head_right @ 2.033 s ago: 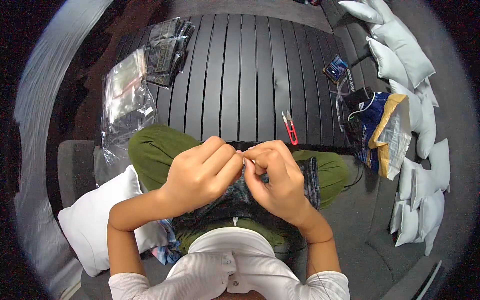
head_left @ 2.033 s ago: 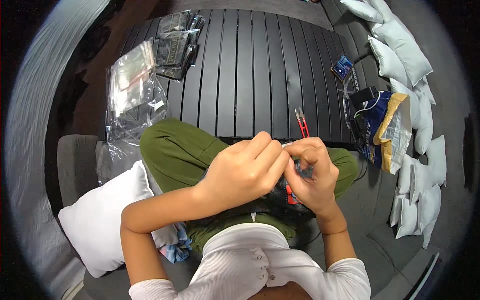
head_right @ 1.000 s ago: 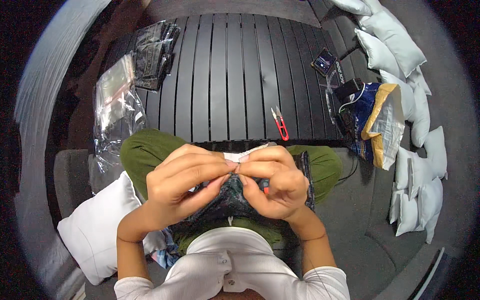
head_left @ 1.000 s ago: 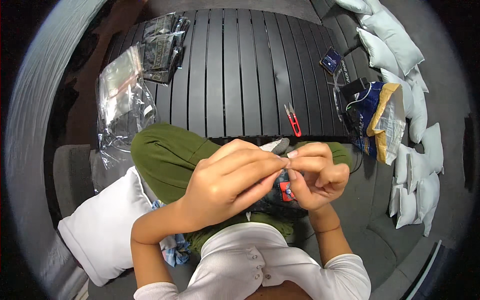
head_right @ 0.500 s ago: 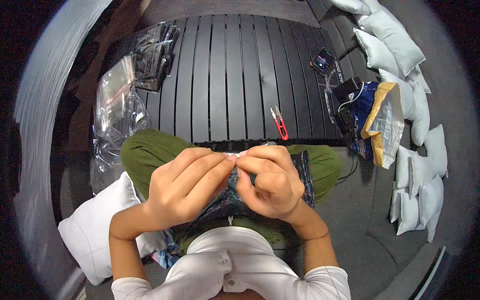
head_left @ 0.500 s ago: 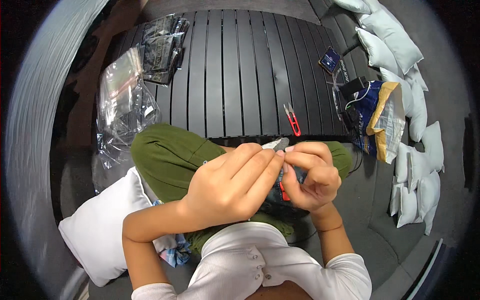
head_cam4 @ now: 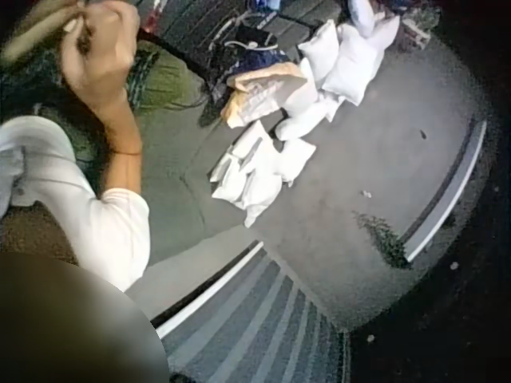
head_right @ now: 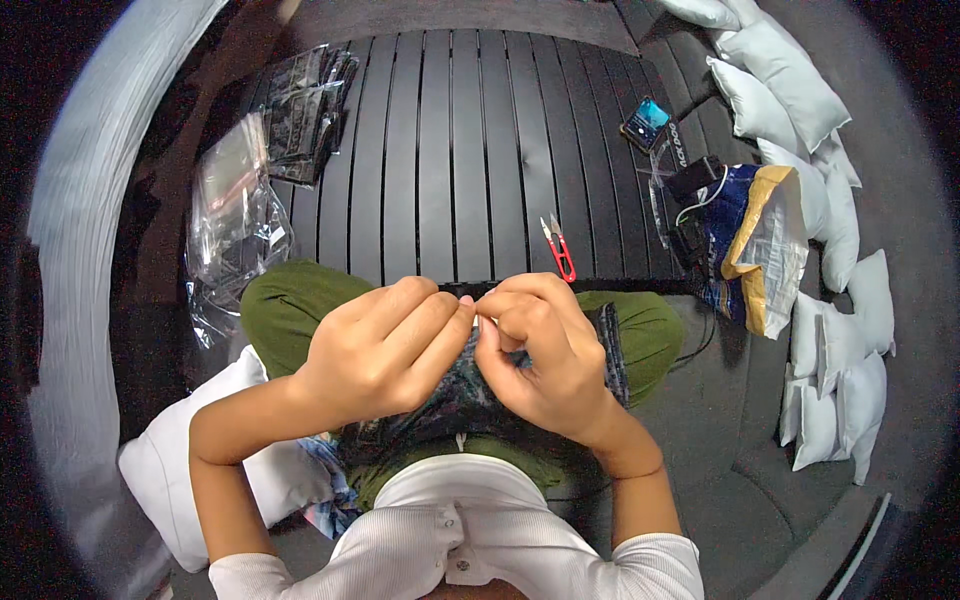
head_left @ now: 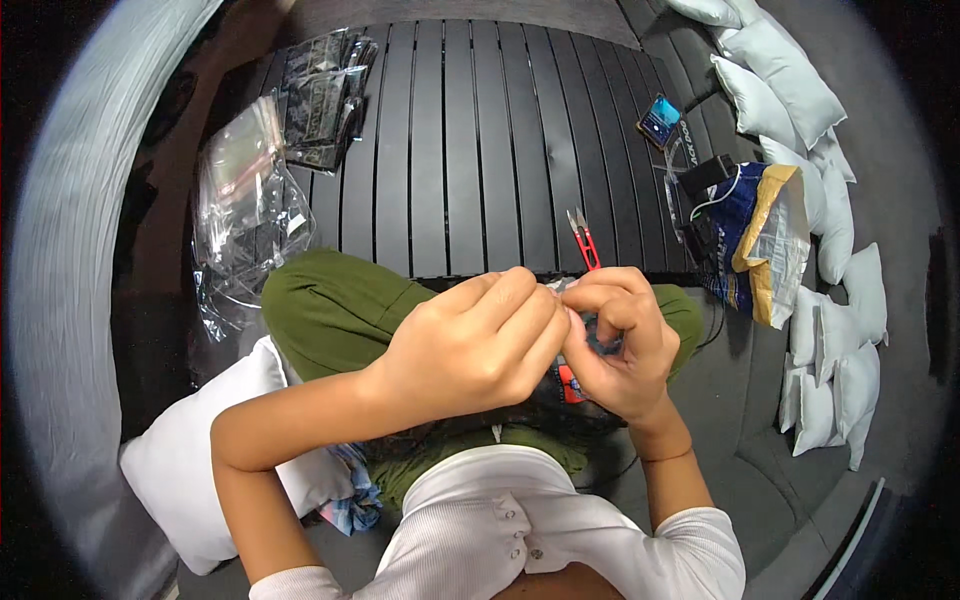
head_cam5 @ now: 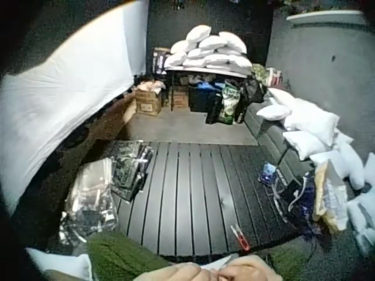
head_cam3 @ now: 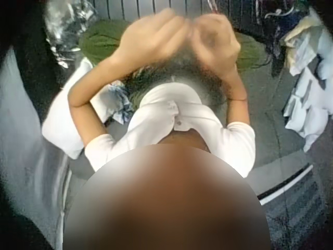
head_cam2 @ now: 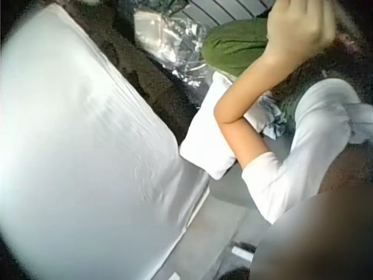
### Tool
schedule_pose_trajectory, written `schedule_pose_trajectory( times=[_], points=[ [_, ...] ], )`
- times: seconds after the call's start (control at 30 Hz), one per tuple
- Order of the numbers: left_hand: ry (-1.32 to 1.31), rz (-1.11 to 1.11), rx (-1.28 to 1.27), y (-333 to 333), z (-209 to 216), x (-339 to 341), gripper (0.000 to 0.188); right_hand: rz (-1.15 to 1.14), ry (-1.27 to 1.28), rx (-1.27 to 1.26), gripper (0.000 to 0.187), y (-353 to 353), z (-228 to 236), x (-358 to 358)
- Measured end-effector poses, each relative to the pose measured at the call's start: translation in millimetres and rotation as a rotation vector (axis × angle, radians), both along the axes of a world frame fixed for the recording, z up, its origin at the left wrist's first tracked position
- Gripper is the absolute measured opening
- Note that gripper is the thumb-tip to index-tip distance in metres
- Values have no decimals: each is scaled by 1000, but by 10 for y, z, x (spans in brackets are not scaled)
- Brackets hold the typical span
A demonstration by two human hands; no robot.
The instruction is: Folding a camo-patterned neck gaiter and placing it into a clear plastic adhesive bag.
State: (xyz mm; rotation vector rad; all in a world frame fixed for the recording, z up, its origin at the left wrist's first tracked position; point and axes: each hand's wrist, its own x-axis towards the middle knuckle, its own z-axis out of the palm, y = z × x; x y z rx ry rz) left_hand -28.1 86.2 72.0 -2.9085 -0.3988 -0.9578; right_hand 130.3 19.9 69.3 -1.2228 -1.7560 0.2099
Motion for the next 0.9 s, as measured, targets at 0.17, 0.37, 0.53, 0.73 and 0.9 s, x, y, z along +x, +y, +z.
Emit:
schedule_pose_trajectory(
  times=[0.17,0.37,0.53,0.73,0.9],
  points=[
    [-6,-18,-10,61,-61,19,14,11,-64,-75,31,21,10,20],
    [-111,-3,-476,200,-38,16,9,-22,67,-165,35,-3,11,26],
    [-368,-74,-1225,98,28,-40,17,108,320,63,37,35,-57,78],
    [-504,-182,-1344,-56,-34,15,22,107,478,43,38,33,-100,-49],
    [-561,-174,-1165,-118,-8,21,20,195,608,89,39,30,-117,-54]
  ],
)
